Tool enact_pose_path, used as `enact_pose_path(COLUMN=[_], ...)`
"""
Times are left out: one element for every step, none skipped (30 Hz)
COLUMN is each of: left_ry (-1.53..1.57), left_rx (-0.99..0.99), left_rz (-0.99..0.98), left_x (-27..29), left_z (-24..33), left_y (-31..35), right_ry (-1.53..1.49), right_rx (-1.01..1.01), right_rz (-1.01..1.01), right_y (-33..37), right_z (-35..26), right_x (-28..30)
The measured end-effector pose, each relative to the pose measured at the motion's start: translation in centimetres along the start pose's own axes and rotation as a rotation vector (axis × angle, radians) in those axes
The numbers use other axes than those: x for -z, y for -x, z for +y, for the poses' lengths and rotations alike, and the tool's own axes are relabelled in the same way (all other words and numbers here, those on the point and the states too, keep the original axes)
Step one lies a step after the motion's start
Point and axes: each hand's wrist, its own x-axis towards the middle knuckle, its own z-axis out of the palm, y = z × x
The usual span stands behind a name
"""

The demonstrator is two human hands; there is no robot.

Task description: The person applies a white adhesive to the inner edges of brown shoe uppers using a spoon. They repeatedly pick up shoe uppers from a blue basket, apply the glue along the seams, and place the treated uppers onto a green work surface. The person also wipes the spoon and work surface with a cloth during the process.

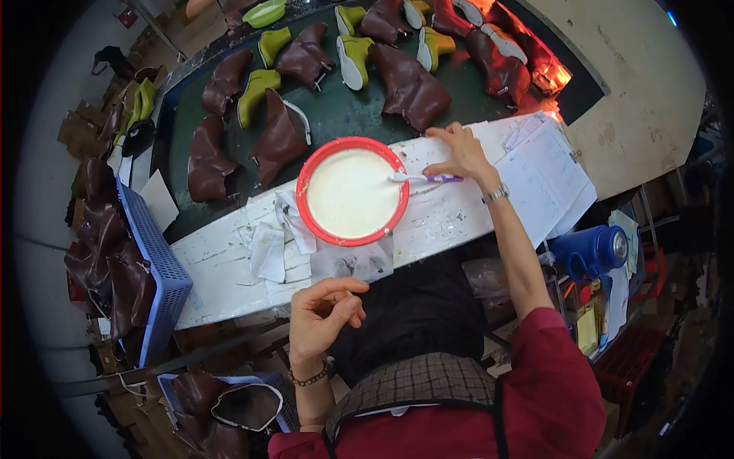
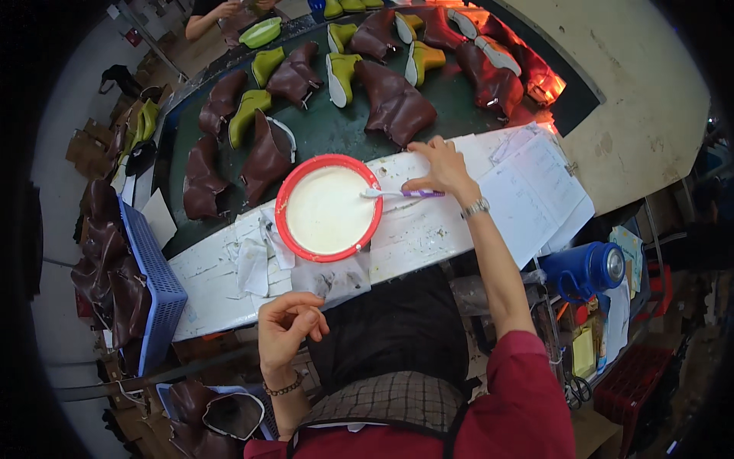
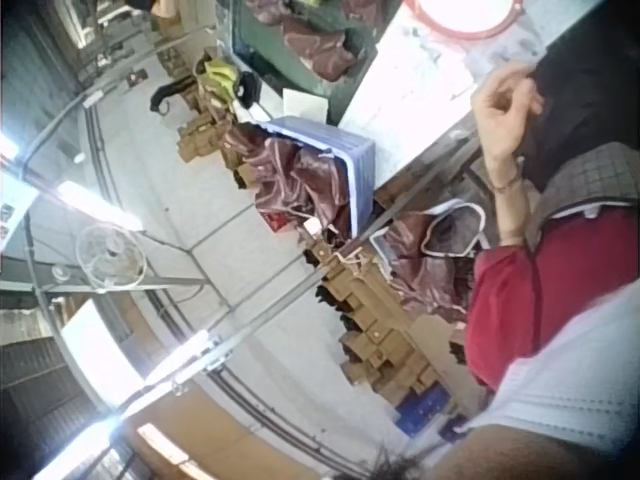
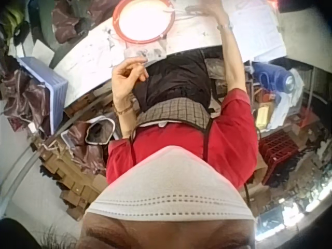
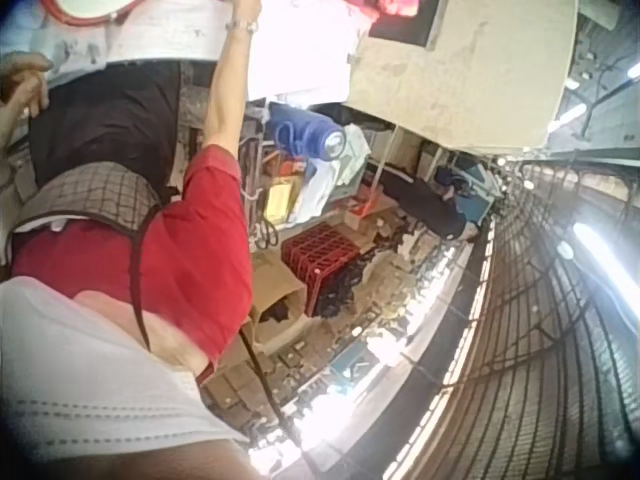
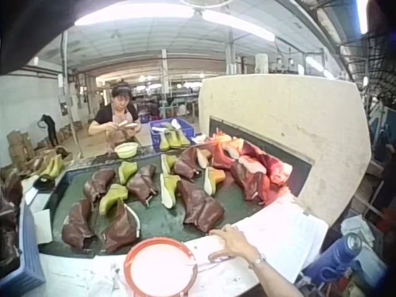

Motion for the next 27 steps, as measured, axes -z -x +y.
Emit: enact_pose_path(left_ry=[-0.033,-0.070,-0.102,-0.086,-0.069,-0.092,-0.116,-0.154,-0.190,-0.225,-0.266,-0.309,-0.352,-0.336,-0.325,-0.314,-0.371,-0.433,-0.495,-0.510,-0.495,-0.479,-0.462,-0.477,-0.492,-0.505,-0.499], left_rx=[-0.011,-0.029,-0.040,-0.110,-0.191,-0.242,-0.293,-0.279,-0.268,-0.256,-0.272,-0.288,-0.303,-0.284,-0.264,-0.243,-0.253,-0.262,-0.271,-0.279,-0.271,-0.264,-0.259,-0.260,-0.260,-0.263,-0.265], left_rz=[0.028,0.055,0.117,0.210,0.307,0.429,0.551,0.662,0.775,0.887,0.928,0.978,1.027,1.034,1.042,1.050,1.074,1.094,1.114,1.112,1.112,1.112,1.113,1.105,1.098,1.096,1.096], left_x=[0.1,0.3,1.3,2.3,3.5,4.9,6.4,7.9,9.4,10.8,12.3,13.7,14.8,15.6,16.0,16.6,16.3,15.6,15.2,15.1,15.2,15.3,15.4,15.4,15.4,15.4,15.4], left_z=[0.6,1.0,0.9,0.5,-0.2,-0.8,-1.5,-2.1,-2.7,-3.4,-4.5,-5.6,-6.8,-8.2,-9.4,-10.4,-10.9,-11.3,-11.5,-11.4,-11.5,-11.6,-11.6,-11.5,-11.5,-11.4,-11.6], left_y=[0.3,0.5,0.8,0.8,0.7,0.6,0.3,-0.1,-0.7,-1.0,-1.4,-1.6,-1.8,-1.9,-1.8,-1.8,-2.0,-2.3,-2.4,-2.5,-2.5,-2.3,-2.2,-2.2,-2.1,-2.1,-2.2], right_ry=[0.098,0.094,0.093,0.093,0.049,0.007,-0.035,-0.073,-0.135,-0.197,-0.259,-0.240,-0.222,-0.200,-0.095,0.010,0.117,0.148,0.139,0.129,0.119,0.090,0.063,0.035,0.008,-0.020,-0.048], right_rx=[0.001,-0.020,-0.048,-0.076,-0.106,-0.131,-0.156,-0.187,-0.227,-0.268,-0.315,-0.288,-0.262,-0.236,-0.192,-0.148,-0.116,-0.178,-0.204,-0.225,-0.244,-0.253,-0.261,-0.268,-0.303,-0.332,-0.362], right_rz=[-0.037,-0.064,-0.094,-0.125,-0.154,-0.178,-0.202,-0.186,-0.175,-0.164,-0.150,-0.160,-0.168,-0.175,-0.144,-0.112,-0.084,-0.154,-0.150,-0.141,-0.133,-0.093,-0.051,-0.009,0.013,0.037,0.060], right_y=[-0.5,-1.2,-1.6,-1.8,-2.2,-2.9,-3.3,-3.5,-3.8,-4.1,-4.1,-4.1,-3.9,-3.7,-3.1,-2.3,-1.7,-1.9,-1.9,-2.2,-2.4,-2.5,-2.6,-2.6,-2.6,-2.7,-2.8], right_z=[-0.2,-0.1,0.4,0.9,1.2,1.4,1.6,1.7,2.0,2.4,2.9,2.9,3.0,2.7,1.4,-0.1,-1.6,-2.7,-3.0,-3.2,-3.2,-2.5,-2.0,-1.5,-0.9,-1.1,-1.3], right_x=[-0.1,-0.1,-0.1,-0.1,-0.1,0.0,0.0,0.3,0.3,0.1,-0.1,-0.2,-0.4,-0.4,-0.4,-0.6,-0.4,-0.1,-0.3,-0.3,-0.4,-0.9,-1.3,-1.7,-2.0,-1.9,-1.8])
